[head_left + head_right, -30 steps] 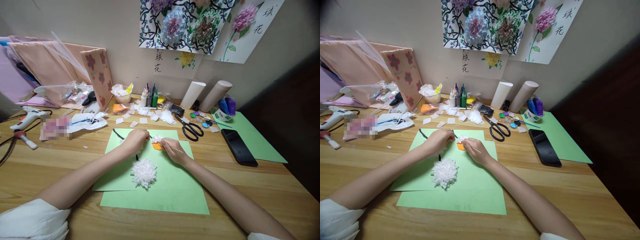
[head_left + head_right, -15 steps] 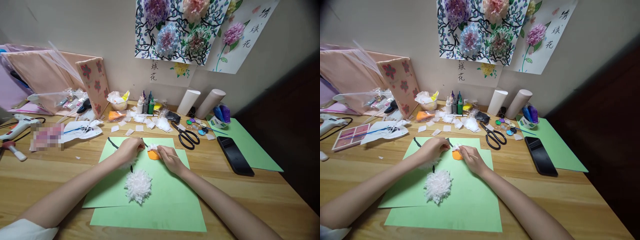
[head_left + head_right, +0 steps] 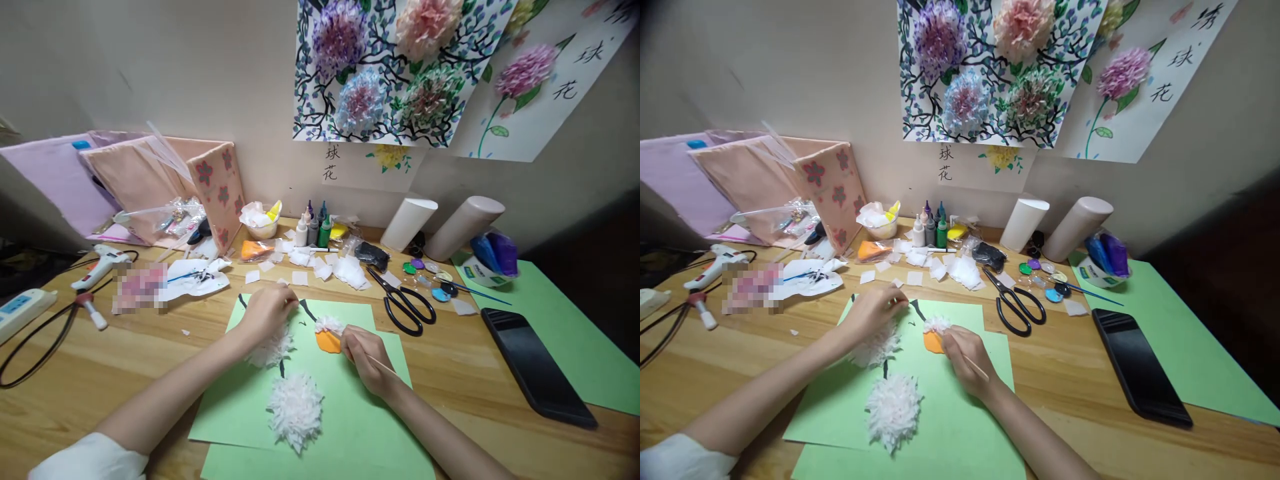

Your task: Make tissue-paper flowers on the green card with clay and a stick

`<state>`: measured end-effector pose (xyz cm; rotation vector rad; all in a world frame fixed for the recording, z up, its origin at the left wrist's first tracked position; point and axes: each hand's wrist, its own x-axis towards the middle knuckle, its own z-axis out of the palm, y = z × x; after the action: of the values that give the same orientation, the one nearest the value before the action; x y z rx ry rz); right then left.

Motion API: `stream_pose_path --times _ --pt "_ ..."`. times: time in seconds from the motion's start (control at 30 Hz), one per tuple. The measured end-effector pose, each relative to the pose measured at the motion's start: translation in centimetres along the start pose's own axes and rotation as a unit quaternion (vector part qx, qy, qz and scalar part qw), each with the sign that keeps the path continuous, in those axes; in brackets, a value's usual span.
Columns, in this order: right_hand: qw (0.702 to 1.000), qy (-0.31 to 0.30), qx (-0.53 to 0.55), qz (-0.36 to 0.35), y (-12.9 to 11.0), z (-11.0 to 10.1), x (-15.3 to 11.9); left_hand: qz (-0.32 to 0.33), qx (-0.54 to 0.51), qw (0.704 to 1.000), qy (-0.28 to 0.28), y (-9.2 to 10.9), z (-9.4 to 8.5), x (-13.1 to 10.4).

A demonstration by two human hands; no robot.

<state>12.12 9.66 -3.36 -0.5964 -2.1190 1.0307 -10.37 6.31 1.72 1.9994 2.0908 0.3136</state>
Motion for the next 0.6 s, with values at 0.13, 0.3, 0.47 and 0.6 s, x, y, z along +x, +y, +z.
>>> stream_pose_path --times 0.13,0.3,0.47,0.6 --pt "0.999 0.017 -0.025 -0.018 0.2 0.2 -0.2 -0.071 0.045 0.994 0.07 -2.5 -0.7 1.3" --pt "0.998 0.061 -0.026 0.001 0.3 0.3 -0.4 -0.022 0.031 0.999 0.035 -4.0 -0.9 2.1" --pt "0.992 0.1 0.011 0.071 0.6 0.3 -0.5 0.014 -0.085 0.996 0.024 -2.3 -2.5 0.9" --pt "0.974 0.16 0.088 0.137 0.9 -0.3 -0.3 0.117 -0.294 0.942 -0.115 1.1 -2.3 -0.6"
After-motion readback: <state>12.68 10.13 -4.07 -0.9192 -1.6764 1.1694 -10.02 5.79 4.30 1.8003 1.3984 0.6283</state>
